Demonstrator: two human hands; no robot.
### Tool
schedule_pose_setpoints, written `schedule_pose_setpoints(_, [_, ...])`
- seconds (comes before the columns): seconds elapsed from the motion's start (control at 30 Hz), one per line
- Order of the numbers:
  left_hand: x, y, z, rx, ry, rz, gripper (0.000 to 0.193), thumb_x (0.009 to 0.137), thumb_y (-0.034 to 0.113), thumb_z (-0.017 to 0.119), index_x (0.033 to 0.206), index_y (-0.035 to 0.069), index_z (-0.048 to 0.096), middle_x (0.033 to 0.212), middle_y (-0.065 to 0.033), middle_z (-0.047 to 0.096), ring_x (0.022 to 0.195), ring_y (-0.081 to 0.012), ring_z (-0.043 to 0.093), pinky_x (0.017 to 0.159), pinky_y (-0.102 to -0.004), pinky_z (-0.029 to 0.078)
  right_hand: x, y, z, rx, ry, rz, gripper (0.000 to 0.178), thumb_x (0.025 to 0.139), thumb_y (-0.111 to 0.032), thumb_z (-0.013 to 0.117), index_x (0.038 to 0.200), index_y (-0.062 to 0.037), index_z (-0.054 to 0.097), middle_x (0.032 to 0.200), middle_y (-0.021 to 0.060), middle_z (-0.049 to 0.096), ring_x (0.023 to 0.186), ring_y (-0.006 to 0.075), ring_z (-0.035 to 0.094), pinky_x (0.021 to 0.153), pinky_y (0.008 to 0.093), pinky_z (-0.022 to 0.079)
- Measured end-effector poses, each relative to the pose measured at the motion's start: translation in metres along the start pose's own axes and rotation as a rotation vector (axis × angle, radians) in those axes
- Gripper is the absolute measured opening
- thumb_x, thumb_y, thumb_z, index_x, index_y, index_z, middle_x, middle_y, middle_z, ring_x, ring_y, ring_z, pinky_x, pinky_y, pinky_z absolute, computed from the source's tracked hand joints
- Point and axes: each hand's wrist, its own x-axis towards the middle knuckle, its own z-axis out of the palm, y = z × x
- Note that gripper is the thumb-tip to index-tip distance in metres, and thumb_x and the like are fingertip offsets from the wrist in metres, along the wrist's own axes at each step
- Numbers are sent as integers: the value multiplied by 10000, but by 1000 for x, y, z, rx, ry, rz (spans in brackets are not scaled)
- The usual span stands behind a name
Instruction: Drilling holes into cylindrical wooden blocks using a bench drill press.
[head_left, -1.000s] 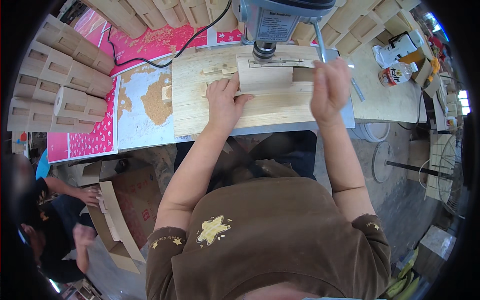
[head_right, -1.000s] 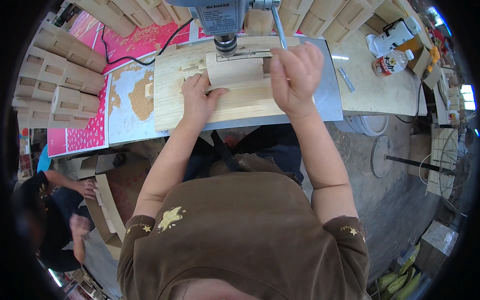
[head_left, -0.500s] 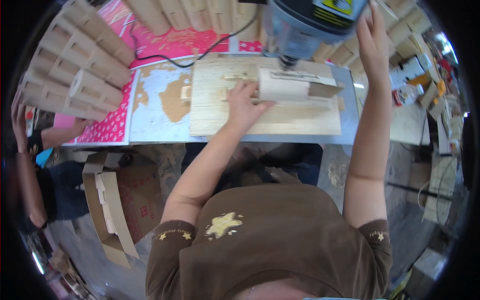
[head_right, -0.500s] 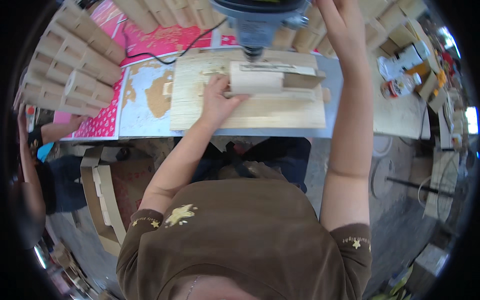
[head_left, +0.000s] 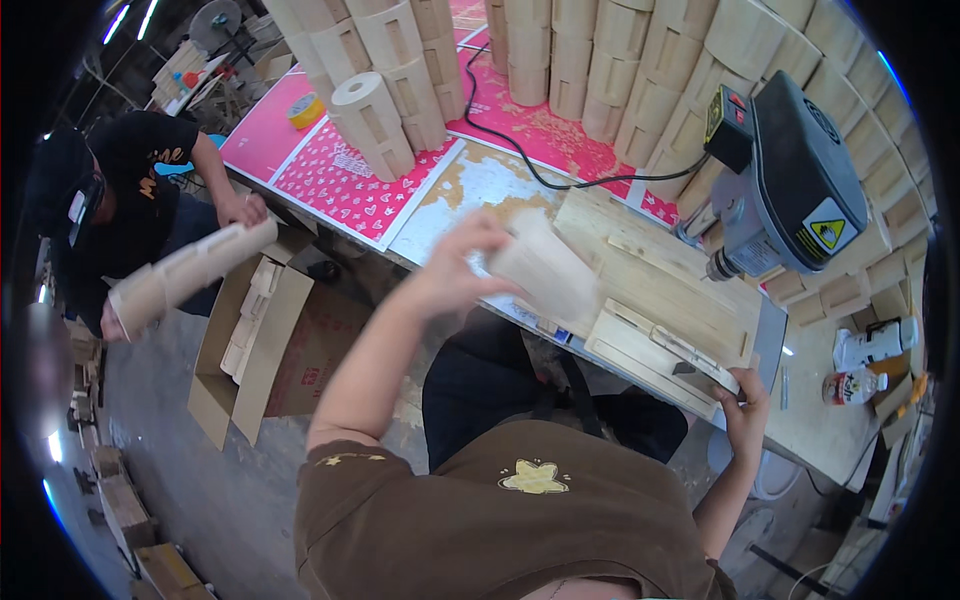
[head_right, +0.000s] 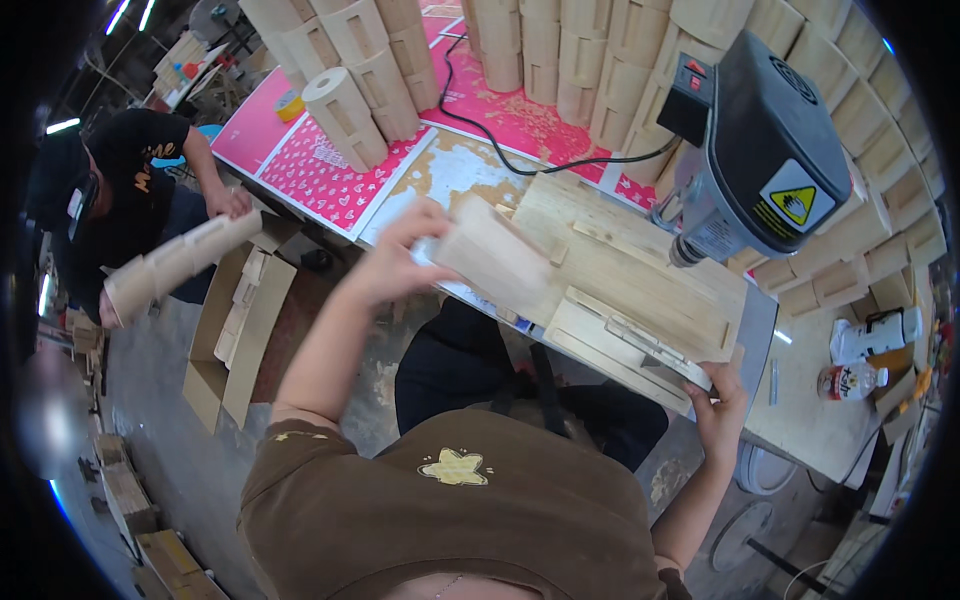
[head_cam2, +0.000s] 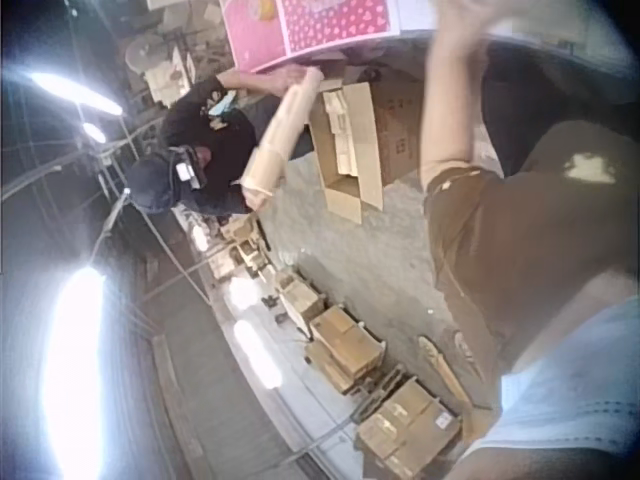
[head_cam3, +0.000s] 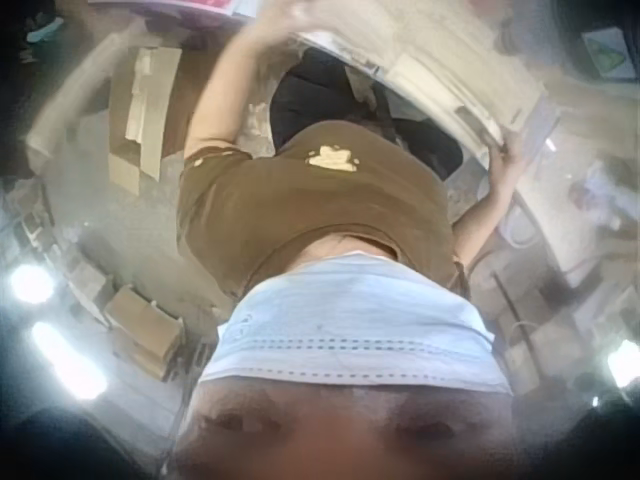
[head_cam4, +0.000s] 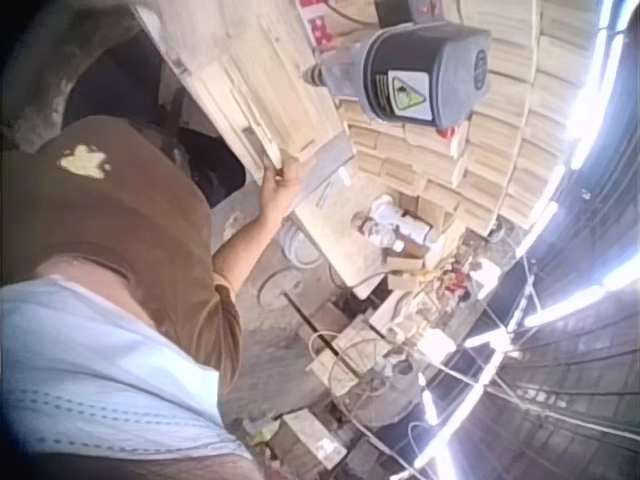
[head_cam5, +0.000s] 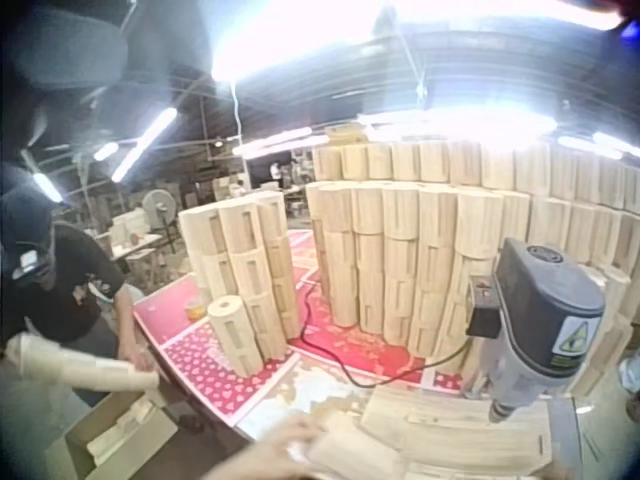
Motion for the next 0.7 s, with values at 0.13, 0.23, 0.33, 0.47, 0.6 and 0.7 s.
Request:
schedule_pose_setpoints(0.13, [26,22,-107,432,202,-114,366,618,153,832,910,56,634,895,-4,529,825,-122,527,737,-276,432,1,-11,14,78,56,-58,239,662,-27,721,880,-2,626,766,69,570,688,176,527,604,264,391])
schedule_pose_setpoints(0.23, [62,32,-173,756,393,-138,422,588,249,840,860,-13,651,877,-68,547,792,-188,553,698,-318,464,1,-15,23,64,56,-67,246,663,-40,725,887,-3,628,761,70,568,694,176,530,605,266,392])
schedule_pose_setpoints(0.33, [95,23,-226,1018,481,-169,487,566,298,834,860,-50,663,903,-133,575,807,-260,590,733,-359,494,0,-20,27,73,50,-69,243,671,-45,722,892,-4,628,765,73,570,698,186,536,609,274,400])
schedule_pose_setpoints(0.47, [144,0,-263,1004,445,-379,524,535,336,817,890,-26,685,924,-186,631,847,-302,635,784,-369,507,-4,-24,25,70,56,-34,238,675,-32,714,896,-3,629,769,79,576,702,197,544,616,278,407])
schedule_pose_setpoints(0.6, [163,4,-266,1047,399,-434,491,531,334,817,864,-6,694,921,-202,641,827,-301,645,765,-359,516,-7,-26,26,67,81,-67,233,674,-18,705,894,-3,630,771,83,580,707,199,549,622,282,414])
schedule_pose_setpoints(0.7, [176,-4,-255,1042,349,-503,511,536,332,817,914,15,685,948,-184,633,893,-307,624,804,-363,502,-10,-27,27,66,106,-57,232,669,-10,702,891,-9,631,773,85,583,706,208,555,622,288,420])
